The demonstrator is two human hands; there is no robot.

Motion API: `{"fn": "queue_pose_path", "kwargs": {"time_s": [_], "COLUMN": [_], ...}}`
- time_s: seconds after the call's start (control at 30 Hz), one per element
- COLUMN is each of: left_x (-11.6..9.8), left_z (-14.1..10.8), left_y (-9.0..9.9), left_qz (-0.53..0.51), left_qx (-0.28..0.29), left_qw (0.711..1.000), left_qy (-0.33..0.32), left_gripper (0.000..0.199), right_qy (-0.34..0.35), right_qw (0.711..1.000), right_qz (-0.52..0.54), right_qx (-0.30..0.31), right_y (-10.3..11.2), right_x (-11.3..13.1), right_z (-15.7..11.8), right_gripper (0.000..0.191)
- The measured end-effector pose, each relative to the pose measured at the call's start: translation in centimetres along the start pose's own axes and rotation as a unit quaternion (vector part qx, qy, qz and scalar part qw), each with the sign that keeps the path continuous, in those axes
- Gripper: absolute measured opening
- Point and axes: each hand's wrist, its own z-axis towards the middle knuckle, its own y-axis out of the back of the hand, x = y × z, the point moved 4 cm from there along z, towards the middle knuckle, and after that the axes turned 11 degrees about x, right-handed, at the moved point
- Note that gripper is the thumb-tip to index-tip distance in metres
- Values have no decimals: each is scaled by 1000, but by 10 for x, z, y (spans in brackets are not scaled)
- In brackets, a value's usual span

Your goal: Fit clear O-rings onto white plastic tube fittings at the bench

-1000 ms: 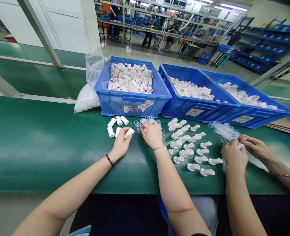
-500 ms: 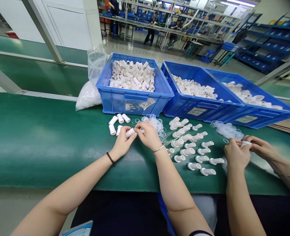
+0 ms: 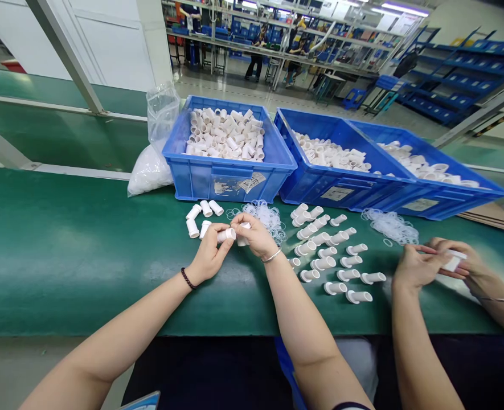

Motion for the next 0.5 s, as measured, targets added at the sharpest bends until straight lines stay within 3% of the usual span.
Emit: {"fn": "queue_pose_path", "kwargs": {"time_s": [0.07,0.2,0.5], "left_x": [3,14,13], "left_z": [-1,-1,5], "left_y": [-3,-9,-13], "left_qz": [-76,-242,-470], "left_qx": [-21,-53,-111], "left_qw": [996,963,863], "left_qy": [39,109,147], "left_gripper": [25,27,23], "right_qy": [-14,-8,62], "right_qw": [998,998,992], "right_qz": [55,59,-107], "right_qx": [-10,-26,-22], "right_y": [-5,-11,-13], "right_x": [-3,-5,4], "right_z": [1,2,1], "right_gripper": [30,33,28]}}
